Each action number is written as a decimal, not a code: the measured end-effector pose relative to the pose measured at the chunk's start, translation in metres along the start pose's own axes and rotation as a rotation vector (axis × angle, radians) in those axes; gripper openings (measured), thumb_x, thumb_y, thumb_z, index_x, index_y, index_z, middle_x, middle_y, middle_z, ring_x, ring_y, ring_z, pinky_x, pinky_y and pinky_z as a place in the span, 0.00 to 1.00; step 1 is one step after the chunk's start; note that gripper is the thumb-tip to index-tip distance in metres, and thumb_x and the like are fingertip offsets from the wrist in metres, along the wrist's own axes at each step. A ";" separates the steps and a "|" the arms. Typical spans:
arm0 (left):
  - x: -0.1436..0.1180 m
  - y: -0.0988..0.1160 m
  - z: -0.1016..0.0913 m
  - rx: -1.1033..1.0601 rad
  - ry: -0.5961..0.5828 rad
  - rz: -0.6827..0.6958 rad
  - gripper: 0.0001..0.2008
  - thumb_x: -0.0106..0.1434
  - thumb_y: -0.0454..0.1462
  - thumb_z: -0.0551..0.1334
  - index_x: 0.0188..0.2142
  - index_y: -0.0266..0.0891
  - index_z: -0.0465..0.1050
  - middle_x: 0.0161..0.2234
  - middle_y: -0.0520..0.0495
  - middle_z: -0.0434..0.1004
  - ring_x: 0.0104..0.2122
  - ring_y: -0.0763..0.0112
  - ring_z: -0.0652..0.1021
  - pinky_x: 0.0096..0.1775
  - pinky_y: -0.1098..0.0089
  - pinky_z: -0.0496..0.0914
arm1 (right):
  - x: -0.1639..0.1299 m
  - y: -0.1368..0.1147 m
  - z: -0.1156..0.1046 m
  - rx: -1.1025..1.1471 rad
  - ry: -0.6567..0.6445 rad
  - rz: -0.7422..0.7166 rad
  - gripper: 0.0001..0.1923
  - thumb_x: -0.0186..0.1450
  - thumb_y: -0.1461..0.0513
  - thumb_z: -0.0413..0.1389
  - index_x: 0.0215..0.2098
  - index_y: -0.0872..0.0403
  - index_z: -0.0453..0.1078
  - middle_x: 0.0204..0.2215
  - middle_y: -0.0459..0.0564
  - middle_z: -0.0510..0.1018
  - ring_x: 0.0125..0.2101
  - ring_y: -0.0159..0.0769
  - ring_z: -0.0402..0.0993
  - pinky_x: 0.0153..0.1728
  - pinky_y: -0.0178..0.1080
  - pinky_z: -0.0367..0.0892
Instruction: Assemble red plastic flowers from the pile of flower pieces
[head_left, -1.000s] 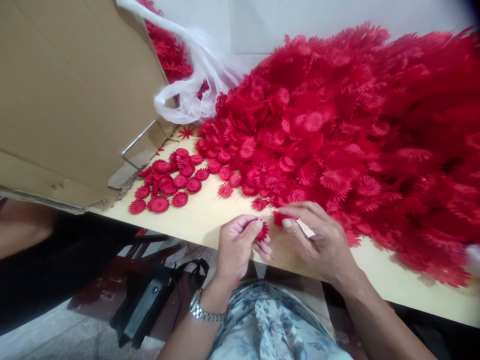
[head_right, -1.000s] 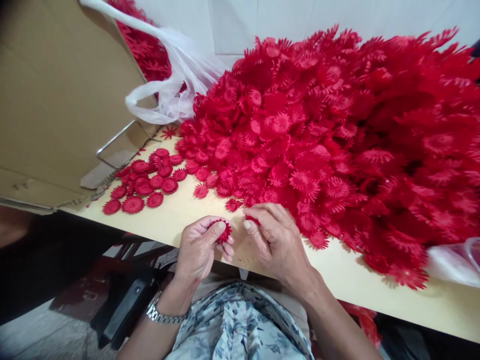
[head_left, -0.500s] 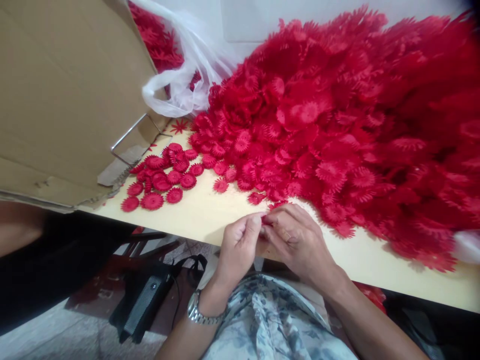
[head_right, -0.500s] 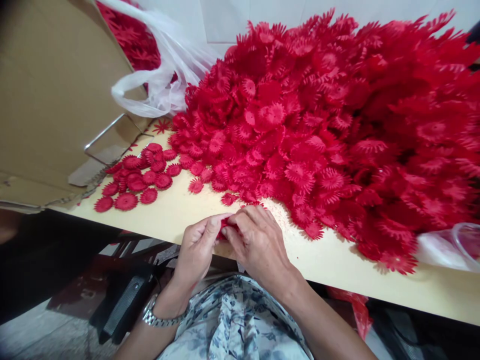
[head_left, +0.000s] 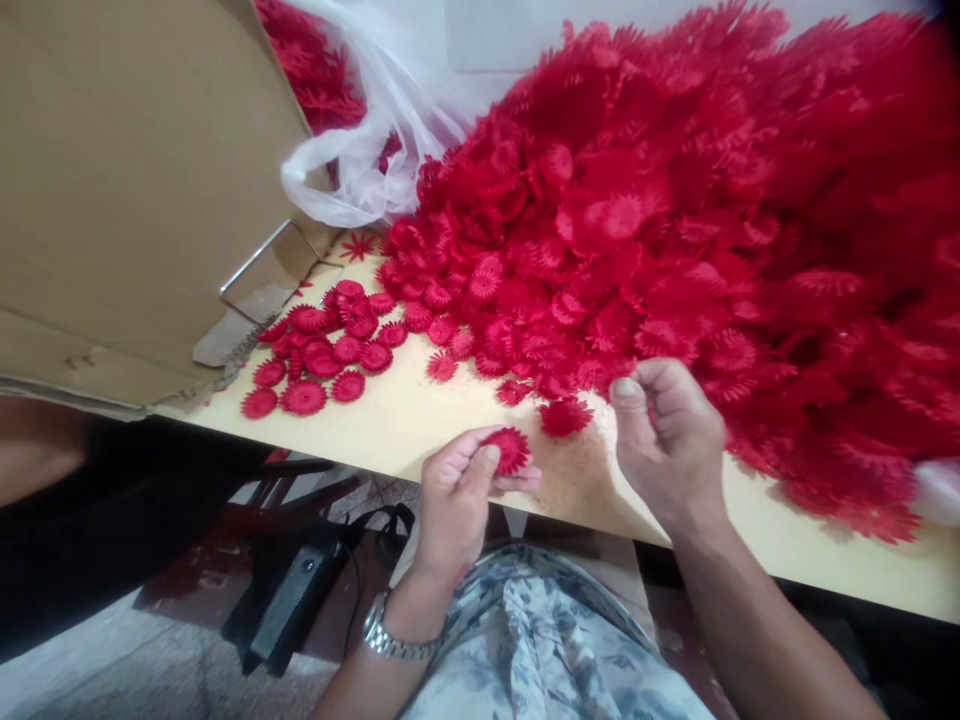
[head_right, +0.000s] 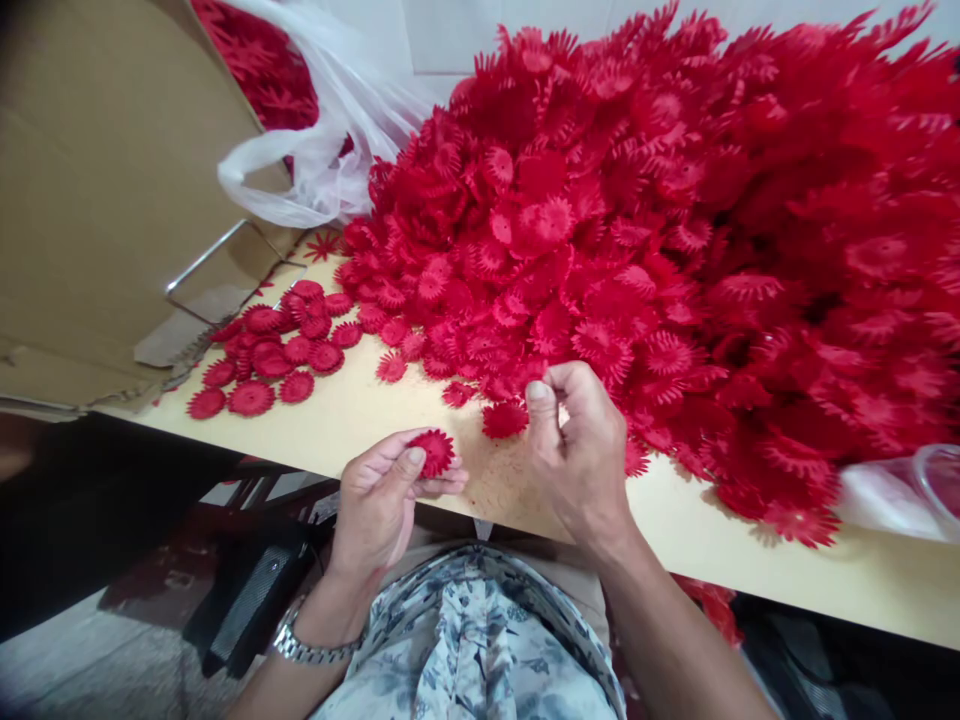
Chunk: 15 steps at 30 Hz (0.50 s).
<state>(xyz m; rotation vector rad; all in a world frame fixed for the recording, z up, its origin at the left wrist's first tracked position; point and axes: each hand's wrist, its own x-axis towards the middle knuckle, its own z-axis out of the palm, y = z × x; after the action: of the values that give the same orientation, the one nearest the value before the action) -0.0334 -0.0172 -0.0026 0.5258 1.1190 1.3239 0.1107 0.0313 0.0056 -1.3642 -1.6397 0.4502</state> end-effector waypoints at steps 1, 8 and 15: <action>0.000 0.003 0.000 -0.028 -0.010 -0.021 0.12 0.54 0.39 0.66 0.35 0.33 0.74 0.24 0.48 0.79 0.22 0.67 0.80 0.29 0.69 0.76 | 0.004 0.005 -0.002 -0.110 0.000 -0.072 0.05 0.65 0.62 0.49 0.31 0.53 0.63 0.22 0.44 0.67 0.22 0.31 0.64 0.24 0.34 0.60; 0.002 0.009 -0.002 -0.145 -0.120 -0.137 0.13 0.51 0.35 0.67 0.36 0.32 0.72 0.27 0.45 0.79 0.22 0.69 0.79 0.27 0.70 0.76 | 0.011 0.018 -0.008 -0.509 -0.059 -0.295 0.11 0.65 0.63 0.48 0.40 0.56 0.72 0.34 0.56 0.75 0.36 0.44 0.70 0.37 0.44 0.66; -0.001 0.001 0.000 0.049 -0.019 -0.107 0.09 0.54 0.38 0.64 0.28 0.33 0.68 0.17 0.52 0.73 0.12 0.76 0.72 0.13 0.77 0.68 | -0.002 0.008 -0.003 -0.195 -0.229 -0.321 0.09 0.65 0.64 0.49 0.40 0.56 0.71 0.36 0.55 0.75 0.38 0.38 0.71 0.38 0.40 0.68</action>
<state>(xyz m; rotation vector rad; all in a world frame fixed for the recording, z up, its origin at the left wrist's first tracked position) -0.0337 -0.0176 -0.0010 0.5066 1.1507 1.1988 0.1181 0.0315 0.0003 -1.1889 -2.0948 0.2682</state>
